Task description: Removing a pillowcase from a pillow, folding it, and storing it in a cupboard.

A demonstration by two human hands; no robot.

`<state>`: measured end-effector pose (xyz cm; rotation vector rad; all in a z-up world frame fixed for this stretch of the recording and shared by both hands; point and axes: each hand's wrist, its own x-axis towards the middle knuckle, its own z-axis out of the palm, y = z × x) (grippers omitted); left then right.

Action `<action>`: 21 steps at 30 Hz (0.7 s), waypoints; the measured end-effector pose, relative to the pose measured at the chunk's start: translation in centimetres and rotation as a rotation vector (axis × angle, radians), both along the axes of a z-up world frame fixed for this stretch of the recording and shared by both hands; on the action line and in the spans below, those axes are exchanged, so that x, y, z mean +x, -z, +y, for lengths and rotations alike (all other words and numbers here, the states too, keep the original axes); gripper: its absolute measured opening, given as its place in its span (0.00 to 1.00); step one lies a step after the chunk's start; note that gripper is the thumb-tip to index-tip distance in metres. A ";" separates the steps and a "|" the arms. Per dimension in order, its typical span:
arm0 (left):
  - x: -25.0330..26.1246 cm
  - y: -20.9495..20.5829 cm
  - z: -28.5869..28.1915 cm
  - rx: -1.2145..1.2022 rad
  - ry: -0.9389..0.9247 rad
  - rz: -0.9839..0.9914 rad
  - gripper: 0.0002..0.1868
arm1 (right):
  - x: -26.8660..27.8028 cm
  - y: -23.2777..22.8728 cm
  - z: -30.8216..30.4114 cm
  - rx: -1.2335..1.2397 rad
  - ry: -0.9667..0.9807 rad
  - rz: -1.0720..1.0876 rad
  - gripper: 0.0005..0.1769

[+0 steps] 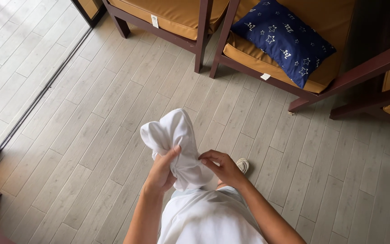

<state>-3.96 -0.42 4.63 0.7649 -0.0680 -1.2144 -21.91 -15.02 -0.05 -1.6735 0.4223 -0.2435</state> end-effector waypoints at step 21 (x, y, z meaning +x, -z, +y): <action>-2.4 1.0 -2.7 0.106 0.345 -0.251 0.39 | -0.8 -8.1 -3.9 0.257 0.476 -0.159 0.08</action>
